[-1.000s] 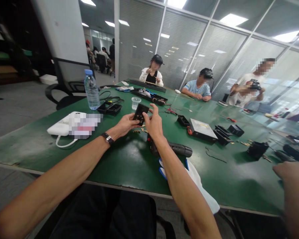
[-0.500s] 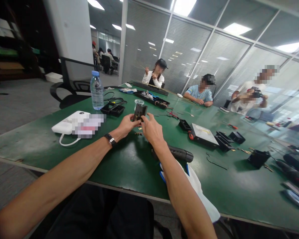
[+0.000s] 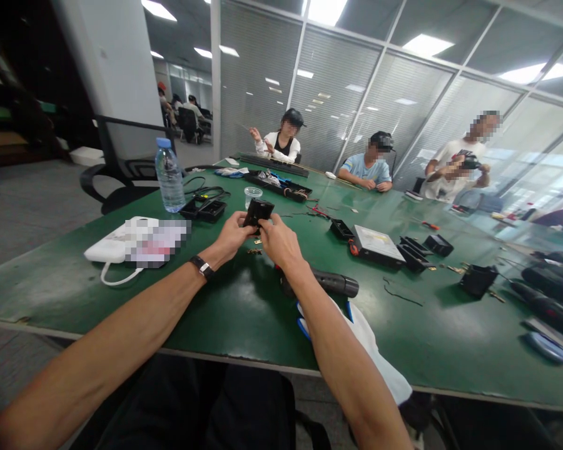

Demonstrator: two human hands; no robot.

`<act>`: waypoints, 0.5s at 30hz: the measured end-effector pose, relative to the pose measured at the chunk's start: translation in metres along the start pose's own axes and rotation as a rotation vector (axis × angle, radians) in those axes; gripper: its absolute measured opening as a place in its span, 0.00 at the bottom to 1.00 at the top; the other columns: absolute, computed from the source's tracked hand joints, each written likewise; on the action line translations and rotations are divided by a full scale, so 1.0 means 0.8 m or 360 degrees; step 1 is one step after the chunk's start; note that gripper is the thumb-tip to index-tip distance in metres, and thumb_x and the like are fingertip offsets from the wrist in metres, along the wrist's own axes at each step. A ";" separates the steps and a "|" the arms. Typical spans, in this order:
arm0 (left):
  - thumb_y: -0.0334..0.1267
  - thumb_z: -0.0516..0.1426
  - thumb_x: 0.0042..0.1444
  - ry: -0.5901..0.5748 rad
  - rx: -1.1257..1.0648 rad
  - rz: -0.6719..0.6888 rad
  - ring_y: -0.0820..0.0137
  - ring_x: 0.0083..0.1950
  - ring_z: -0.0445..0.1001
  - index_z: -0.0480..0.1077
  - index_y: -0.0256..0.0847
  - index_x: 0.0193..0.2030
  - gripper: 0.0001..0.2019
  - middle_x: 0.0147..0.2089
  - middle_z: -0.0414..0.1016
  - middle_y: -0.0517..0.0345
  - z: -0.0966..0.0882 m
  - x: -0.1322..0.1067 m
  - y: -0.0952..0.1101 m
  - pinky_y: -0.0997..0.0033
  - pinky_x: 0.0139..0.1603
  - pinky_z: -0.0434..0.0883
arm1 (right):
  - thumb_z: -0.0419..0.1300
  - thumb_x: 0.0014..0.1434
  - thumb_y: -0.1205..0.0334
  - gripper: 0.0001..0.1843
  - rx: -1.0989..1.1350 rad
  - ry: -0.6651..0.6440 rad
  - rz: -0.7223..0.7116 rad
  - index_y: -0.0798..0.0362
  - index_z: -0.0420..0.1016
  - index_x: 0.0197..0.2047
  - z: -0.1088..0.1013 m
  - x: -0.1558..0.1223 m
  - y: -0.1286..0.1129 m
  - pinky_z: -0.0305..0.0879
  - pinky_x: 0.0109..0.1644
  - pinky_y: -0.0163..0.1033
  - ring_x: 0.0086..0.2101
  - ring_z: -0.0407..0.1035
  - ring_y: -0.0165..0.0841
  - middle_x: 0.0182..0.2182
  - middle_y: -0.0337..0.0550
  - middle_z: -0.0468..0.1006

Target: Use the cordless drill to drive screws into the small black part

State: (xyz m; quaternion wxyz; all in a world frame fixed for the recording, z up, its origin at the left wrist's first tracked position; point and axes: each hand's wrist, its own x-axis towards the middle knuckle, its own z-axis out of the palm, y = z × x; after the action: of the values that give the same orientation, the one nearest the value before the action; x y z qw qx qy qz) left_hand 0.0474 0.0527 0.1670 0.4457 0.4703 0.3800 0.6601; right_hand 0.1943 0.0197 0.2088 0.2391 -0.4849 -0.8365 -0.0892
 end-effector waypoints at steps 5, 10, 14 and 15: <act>0.28 0.64 0.46 -0.0002 0.0000 0.0029 0.70 0.36 0.76 0.64 0.37 0.37 0.14 0.35 0.74 0.57 -0.006 0.000 0.001 0.64 0.43 0.75 | 0.45 0.69 0.57 0.22 -0.0071 -0.0028 0.0001 0.45 0.72 0.60 -0.006 -0.001 -0.001 0.68 0.52 0.42 0.48 0.72 0.39 0.57 0.49 0.69; 0.29 0.63 0.46 -0.0053 0.0253 0.0090 0.69 0.34 0.76 0.68 0.38 0.43 0.16 0.34 0.75 0.57 -0.016 0.003 -0.004 0.67 0.40 0.75 | 0.48 0.68 0.57 0.24 -0.0062 -0.0159 -0.0002 0.46 0.66 0.65 -0.002 0.000 -0.002 0.67 0.53 0.42 0.50 0.71 0.40 0.57 0.48 0.71; 0.31 0.64 0.46 -0.0094 0.0284 0.0134 0.69 0.35 0.76 0.70 0.39 0.45 0.17 0.35 0.76 0.57 -0.011 0.005 -0.004 0.69 0.40 0.74 | 0.49 0.67 0.56 0.28 -0.0001 -0.0161 0.0024 0.49 0.59 0.68 0.004 0.001 0.000 0.67 0.53 0.42 0.51 0.71 0.40 0.57 0.50 0.72; 0.31 0.64 0.46 -0.0086 0.0268 0.0130 0.69 0.35 0.76 0.70 0.39 0.45 0.17 0.35 0.76 0.57 -0.009 0.005 -0.004 0.69 0.40 0.74 | 0.49 0.67 0.56 0.28 0.0011 -0.0155 0.0029 0.49 0.58 0.69 0.006 0.002 0.001 0.67 0.53 0.42 0.50 0.71 0.40 0.57 0.50 0.72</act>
State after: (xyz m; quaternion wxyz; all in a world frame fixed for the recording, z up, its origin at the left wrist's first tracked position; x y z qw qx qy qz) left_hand 0.0403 0.0569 0.1633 0.3874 0.5390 0.4025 0.6304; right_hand 0.1928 0.0228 0.2056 0.2005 -0.4953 -0.8431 -0.0604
